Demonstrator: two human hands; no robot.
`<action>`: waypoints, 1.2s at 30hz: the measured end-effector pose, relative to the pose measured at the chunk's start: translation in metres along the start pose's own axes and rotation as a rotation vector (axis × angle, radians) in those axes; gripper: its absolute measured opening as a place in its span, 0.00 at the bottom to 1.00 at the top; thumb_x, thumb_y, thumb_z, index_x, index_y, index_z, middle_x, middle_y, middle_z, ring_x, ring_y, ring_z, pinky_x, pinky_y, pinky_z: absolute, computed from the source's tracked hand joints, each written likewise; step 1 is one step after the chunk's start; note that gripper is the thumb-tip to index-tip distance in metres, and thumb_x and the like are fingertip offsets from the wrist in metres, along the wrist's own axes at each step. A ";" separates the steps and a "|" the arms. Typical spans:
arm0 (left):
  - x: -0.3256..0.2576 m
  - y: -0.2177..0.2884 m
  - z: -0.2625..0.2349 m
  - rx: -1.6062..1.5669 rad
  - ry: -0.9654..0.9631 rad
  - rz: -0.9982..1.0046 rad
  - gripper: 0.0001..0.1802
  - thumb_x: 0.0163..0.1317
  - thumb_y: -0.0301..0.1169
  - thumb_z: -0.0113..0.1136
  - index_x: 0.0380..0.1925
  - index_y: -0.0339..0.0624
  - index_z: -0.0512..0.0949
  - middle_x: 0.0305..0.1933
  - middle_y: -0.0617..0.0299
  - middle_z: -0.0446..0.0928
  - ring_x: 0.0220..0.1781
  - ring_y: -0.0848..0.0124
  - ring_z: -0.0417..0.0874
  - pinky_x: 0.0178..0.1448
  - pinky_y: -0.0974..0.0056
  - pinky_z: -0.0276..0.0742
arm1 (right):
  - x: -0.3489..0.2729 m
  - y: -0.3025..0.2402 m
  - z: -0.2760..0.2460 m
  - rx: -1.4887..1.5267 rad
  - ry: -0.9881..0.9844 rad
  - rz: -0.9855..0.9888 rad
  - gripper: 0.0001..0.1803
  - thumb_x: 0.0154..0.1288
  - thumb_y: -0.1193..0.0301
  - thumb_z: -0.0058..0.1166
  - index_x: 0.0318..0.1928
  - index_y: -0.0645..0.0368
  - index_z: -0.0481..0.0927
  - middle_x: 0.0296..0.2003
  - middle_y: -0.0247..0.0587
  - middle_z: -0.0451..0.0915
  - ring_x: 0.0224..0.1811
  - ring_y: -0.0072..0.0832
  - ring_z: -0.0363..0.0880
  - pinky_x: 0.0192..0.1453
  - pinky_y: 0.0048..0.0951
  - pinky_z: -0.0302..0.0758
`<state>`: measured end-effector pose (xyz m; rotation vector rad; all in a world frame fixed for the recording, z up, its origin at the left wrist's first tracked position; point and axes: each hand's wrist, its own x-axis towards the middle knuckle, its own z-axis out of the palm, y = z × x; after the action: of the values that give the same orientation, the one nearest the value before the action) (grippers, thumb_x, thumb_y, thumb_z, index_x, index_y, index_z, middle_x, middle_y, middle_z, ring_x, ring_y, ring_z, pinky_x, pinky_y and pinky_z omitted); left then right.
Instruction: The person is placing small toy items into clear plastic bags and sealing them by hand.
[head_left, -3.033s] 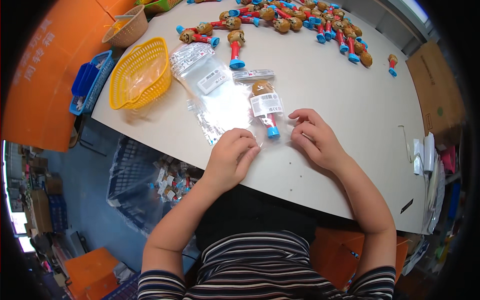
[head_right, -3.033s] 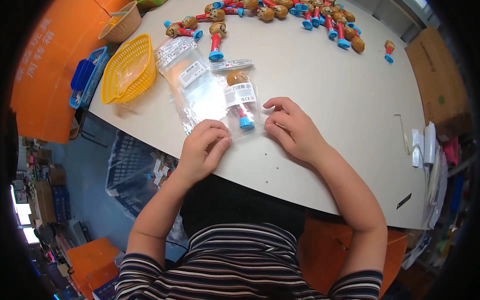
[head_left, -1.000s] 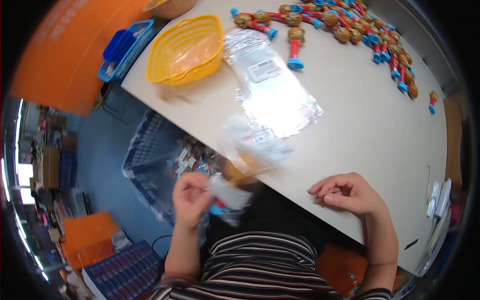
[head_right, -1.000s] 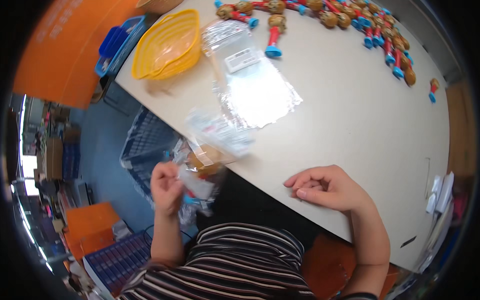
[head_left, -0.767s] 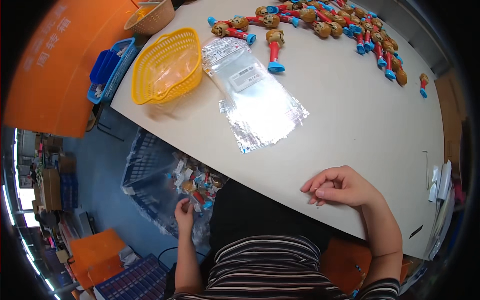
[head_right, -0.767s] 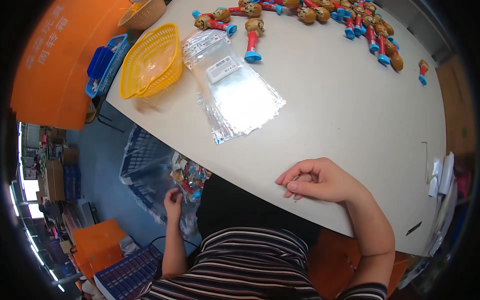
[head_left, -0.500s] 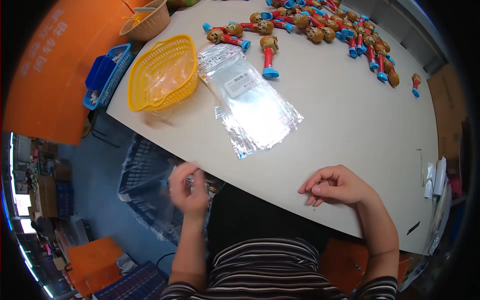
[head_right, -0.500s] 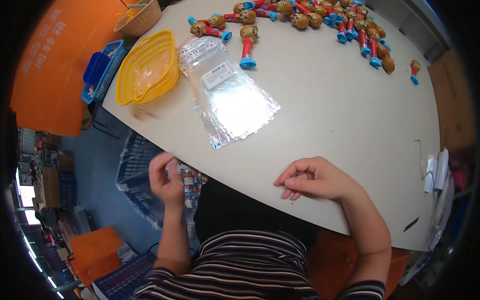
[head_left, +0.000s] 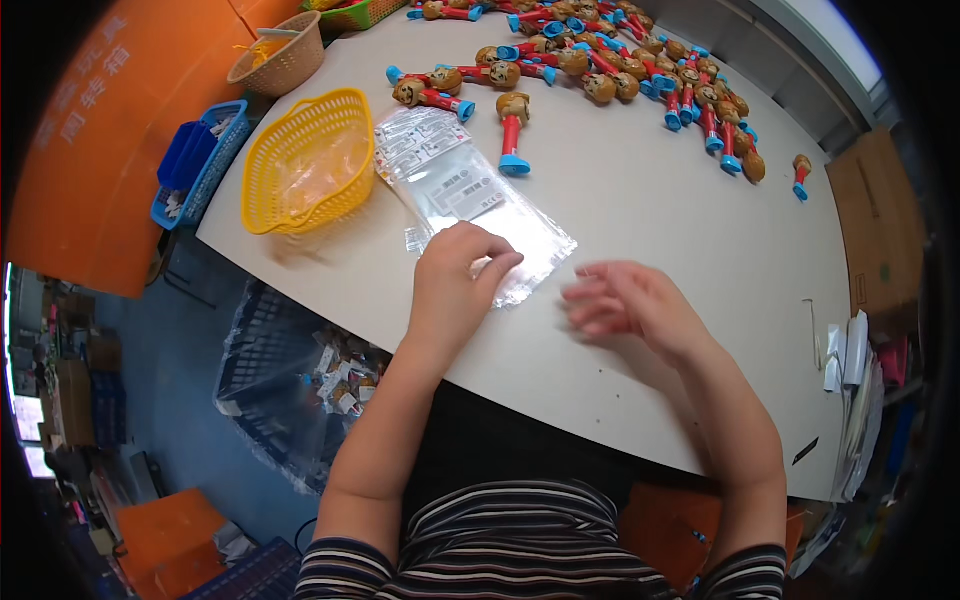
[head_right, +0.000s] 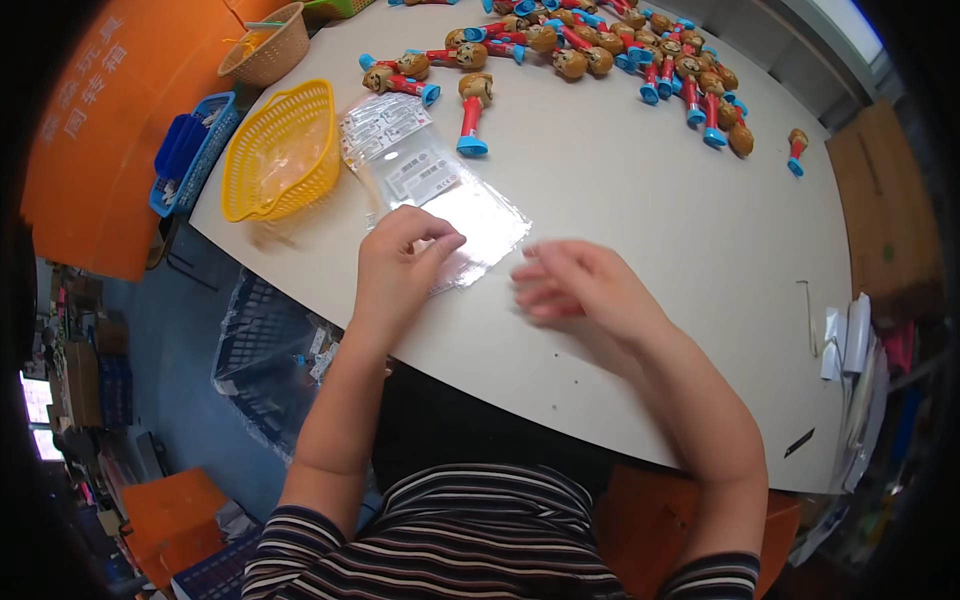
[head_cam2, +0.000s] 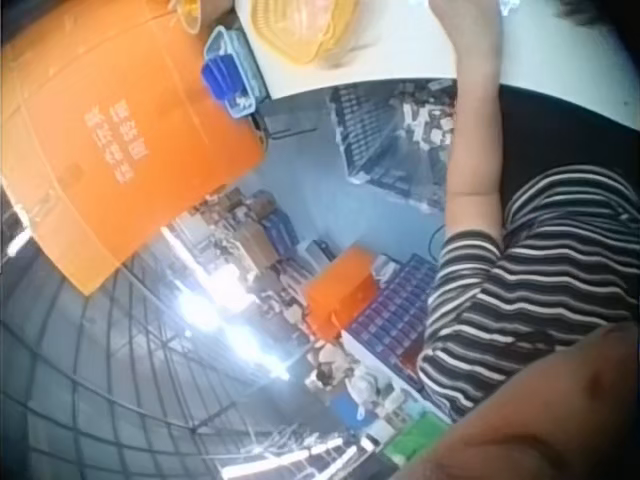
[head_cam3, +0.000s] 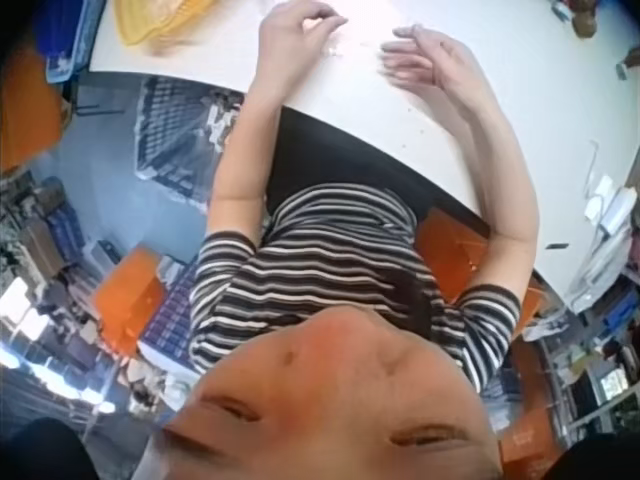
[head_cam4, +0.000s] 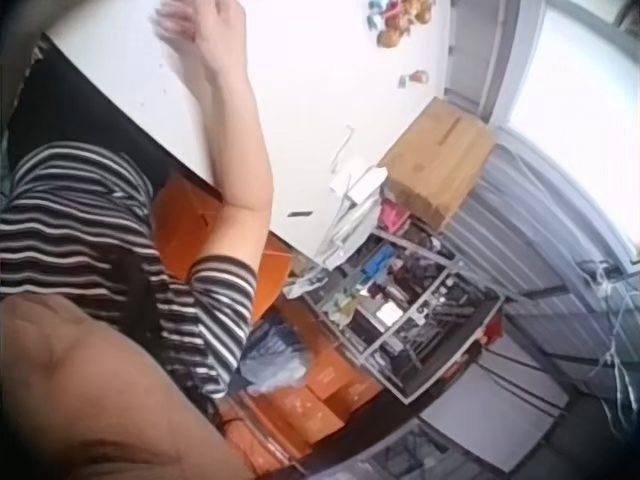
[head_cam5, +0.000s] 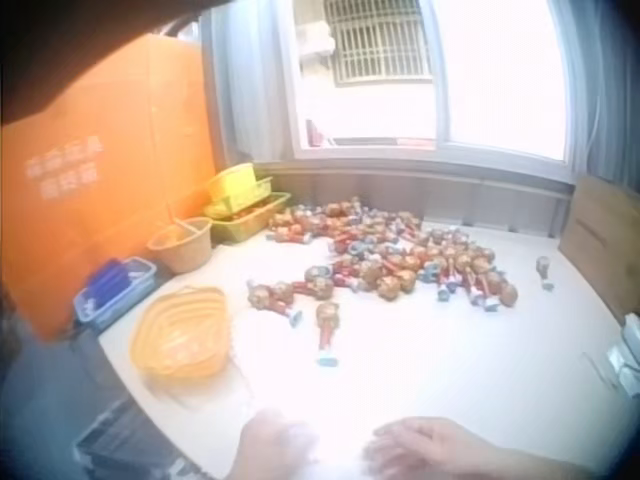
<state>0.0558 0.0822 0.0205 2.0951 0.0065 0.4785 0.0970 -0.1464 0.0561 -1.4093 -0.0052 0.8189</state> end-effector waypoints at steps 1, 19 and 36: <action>-0.003 0.000 0.001 0.060 -0.008 0.090 0.06 0.52 0.28 0.70 0.27 0.39 0.82 0.30 0.57 0.78 0.37 0.58 0.79 0.43 0.57 0.74 | 0.013 -0.008 0.007 0.000 -0.003 0.001 0.15 0.73 0.66 0.52 0.46 0.68 0.81 0.41 0.45 0.84 0.42 0.28 0.85 0.47 0.28 0.83; -0.013 0.011 0.012 0.276 0.045 0.007 0.08 0.56 0.25 0.61 0.35 0.34 0.80 0.33 0.50 0.79 0.38 0.53 0.80 0.45 0.54 0.76 | 0.070 0.013 0.054 -0.239 0.097 -0.324 0.19 0.69 0.63 0.60 0.25 0.59 0.71 0.21 0.32 0.76 0.24 0.15 0.74 0.27 0.19 0.71; -0.008 -0.013 0.017 0.492 0.030 0.096 0.06 0.56 0.23 0.62 0.34 0.40 0.77 0.31 0.54 0.77 0.36 0.55 0.78 0.43 0.54 0.73 | 0.158 -0.029 0.050 -1.165 0.656 -0.769 0.23 0.63 0.56 0.62 0.46 0.64 0.78 0.32 0.50 0.82 0.37 0.45 0.82 0.43 0.37 0.78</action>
<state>0.0568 0.0735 -0.0007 2.5780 0.0450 0.6129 0.2037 -0.0215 0.0191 -2.4557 -0.5596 -0.4378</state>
